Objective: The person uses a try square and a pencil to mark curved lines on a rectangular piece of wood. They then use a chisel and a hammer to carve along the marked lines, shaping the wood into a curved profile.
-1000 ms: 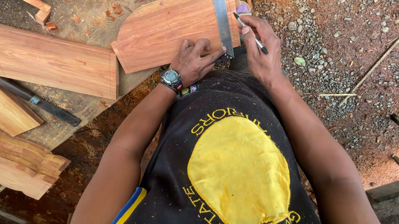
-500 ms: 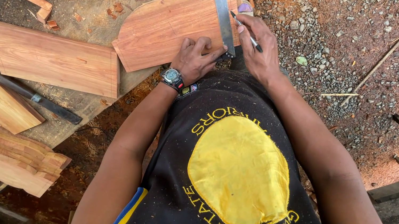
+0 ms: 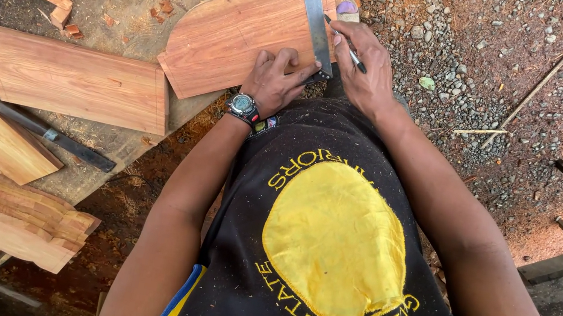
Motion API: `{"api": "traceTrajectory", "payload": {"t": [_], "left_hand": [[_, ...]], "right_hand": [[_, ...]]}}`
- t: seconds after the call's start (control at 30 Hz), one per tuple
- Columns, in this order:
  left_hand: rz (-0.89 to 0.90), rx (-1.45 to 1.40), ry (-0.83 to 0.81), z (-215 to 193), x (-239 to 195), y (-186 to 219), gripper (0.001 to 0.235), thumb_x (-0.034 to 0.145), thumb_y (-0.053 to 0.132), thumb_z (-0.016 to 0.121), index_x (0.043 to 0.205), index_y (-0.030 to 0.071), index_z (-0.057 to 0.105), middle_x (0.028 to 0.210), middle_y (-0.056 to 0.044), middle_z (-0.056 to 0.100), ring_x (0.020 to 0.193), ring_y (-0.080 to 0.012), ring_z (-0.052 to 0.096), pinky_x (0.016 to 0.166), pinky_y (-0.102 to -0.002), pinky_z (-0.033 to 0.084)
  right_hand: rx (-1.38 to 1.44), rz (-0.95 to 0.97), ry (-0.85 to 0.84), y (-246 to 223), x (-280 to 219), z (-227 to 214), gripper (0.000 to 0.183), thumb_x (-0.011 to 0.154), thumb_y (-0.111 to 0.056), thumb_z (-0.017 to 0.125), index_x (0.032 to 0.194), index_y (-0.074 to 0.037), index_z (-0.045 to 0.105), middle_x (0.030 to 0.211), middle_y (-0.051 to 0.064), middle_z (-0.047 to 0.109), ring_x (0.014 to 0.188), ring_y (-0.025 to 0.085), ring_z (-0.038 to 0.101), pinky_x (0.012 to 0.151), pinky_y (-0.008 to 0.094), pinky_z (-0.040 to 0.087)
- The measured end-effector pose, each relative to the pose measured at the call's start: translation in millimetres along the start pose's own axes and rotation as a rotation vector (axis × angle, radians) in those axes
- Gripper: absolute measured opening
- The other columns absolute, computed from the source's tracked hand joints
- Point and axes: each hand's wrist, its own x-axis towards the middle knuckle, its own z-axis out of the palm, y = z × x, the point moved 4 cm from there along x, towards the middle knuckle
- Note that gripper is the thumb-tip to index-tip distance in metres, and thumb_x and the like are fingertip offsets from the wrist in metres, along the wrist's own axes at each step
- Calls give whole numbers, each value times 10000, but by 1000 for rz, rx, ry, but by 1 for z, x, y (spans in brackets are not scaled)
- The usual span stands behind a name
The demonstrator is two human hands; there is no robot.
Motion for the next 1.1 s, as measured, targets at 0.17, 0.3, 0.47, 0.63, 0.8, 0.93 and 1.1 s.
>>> {"api": "traceTrajectory", "payload": {"t": [0.17, 0.3, 0.47, 0.63, 0.8, 0.93, 1.1], "left_hand": [[-2, -1, 13, 1, 1, 0, 649, 1142, 370, 923, 1756, 373, 712, 1400, -82, 552, 1121, -247, 689, 1007, -507, 472], [-2, -2, -3, 2, 0, -1, 683, 1145, 364, 931, 1782, 376, 682, 1409, -86, 538, 1099, -256, 679, 1005, -509, 471], [0, -6, 5, 1, 0, -1, 726, 1122, 346, 956, 1791, 378, 673, 1410, -85, 539, 1188, -256, 665, 1017, -516, 476], [-16, -90, 161, -18, -7, 10, 475, 1119, 261, 869, 1582, 207, 773, 1389, -74, 728, 1104, -259, 698, 1000, -461, 513], [-321, -452, 484, -102, -42, 6, 180, 1163, 192, 742, 1288, 64, 765, 1193, -141, 794, 1077, -313, 743, 942, -454, 644], [-1223, -1005, 1254, -187, -111, -29, 132, 1162, 125, 546, 1108, 148, 664, 872, 54, 675, 709, -79, 713, 664, -262, 600], [-1412, -1335, 1853, -154, -282, -102, 69, 928, 221, 500, 978, 186, 532, 858, 99, 406, 758, -136, 546, 719, -374, 498]], "right_hand": [[-17, -4, -15, -5, 2, 0, 401, 1360, -243, 524, 1643, -49, 731, 1582, 252, 797, 1446, 412, 772, 1192, 541, 631], [8, 0, -13, -6, 1, -2, 401, 1348, -246, 535, 1602, -34, 762, 1522, 227, 816, 1393, 395, 783, 1149, 518, 619], [9, 27, -30, 1, 2, -1, 379, 1351, -239, 545, 1625, -72, 746, 1549, 233, 800, 1385, 383, 794, 1147, 522, 675], [62, -25, 116, 18, -8, -16, 377, 1351, -287, 620, 1584, -30, 771, 1439, 256, 817, 1212, 336, 787, 943, 441, 708], [135, 184, 235, 23, -22, -34, 223, 1279, -281, 811, 1445, -139, 857, 1408, 161, 822, 1133, 259, 732, 882, 380, 624], [24, 35, 93, 14, -13, -2, 292, 1337, -248, 665, 1165, -34, 765, 1069, 200, 717, 918, 355, 694, 806, 501, 562], [74, 143, -393, -59, 18, 73, 202, 1298, -239, 664, 1219, -109, 797, 836, 102, 820, 796, 349, 837, 830, 548, 642]]}}
